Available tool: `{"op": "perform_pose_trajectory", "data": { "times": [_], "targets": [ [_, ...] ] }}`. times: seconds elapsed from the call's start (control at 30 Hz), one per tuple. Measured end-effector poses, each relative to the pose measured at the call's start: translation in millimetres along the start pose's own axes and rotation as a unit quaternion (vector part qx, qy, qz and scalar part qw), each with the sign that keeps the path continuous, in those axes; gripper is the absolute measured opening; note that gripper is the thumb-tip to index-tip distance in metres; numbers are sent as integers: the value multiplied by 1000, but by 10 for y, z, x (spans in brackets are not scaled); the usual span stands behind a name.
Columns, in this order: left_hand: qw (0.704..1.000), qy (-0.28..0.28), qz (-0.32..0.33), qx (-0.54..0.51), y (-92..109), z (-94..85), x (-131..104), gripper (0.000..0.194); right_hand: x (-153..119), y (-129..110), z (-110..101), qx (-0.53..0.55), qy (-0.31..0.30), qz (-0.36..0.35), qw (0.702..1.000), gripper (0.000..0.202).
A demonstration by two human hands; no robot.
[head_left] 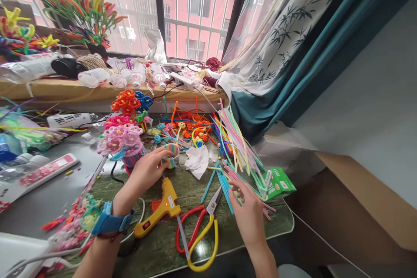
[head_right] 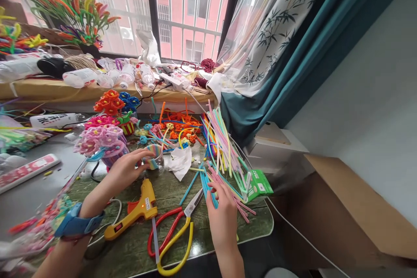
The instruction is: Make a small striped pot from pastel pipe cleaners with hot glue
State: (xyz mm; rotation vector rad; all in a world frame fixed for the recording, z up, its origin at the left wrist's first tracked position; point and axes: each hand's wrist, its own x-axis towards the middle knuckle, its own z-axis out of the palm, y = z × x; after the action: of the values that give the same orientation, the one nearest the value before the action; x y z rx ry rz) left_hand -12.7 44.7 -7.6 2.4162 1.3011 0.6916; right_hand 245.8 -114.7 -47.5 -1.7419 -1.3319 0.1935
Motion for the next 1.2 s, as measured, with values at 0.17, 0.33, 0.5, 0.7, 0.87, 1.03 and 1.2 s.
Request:
{"op": "perform_pose_trajectory", "data": {
  "times": [0.17, 0.33, 0.5, 0.7, 0.87, 1.03, 1.2],
  "targets": [
    [990, 9, -18, 139, 160, -85, -36, 36, -88, 192, -31, -125, -23, 4, 992, 4],
    [983, 43, -25, 177, 361, -108, -117, 34, -106, 182, 101, -212, -43, -19, 976, 5],
    [986, 49, -2, 157, 481, -89, -209, 32, -113, 145, 88, -235, -27, -18, 972, 9],
    [992, 37, 17, 121, 498, -61, -205, 33, -146, 303, -8, -250, -2, 55, 967, 14],
    [992, 14, 18, 122, 485, -42, -167, 36, -70, 315, -61, -230, -34, 64, 970, 14],
    [992, 6, 33, 120, 520, -39, -113, 35, 29, 308, -102, -236, -26, 89, 967, 14],
    [992, -6, 41, 121, 551, -47, -51, 38, 102, 357, -104, -255, -46, 104, 960, 12]
  ]
}}
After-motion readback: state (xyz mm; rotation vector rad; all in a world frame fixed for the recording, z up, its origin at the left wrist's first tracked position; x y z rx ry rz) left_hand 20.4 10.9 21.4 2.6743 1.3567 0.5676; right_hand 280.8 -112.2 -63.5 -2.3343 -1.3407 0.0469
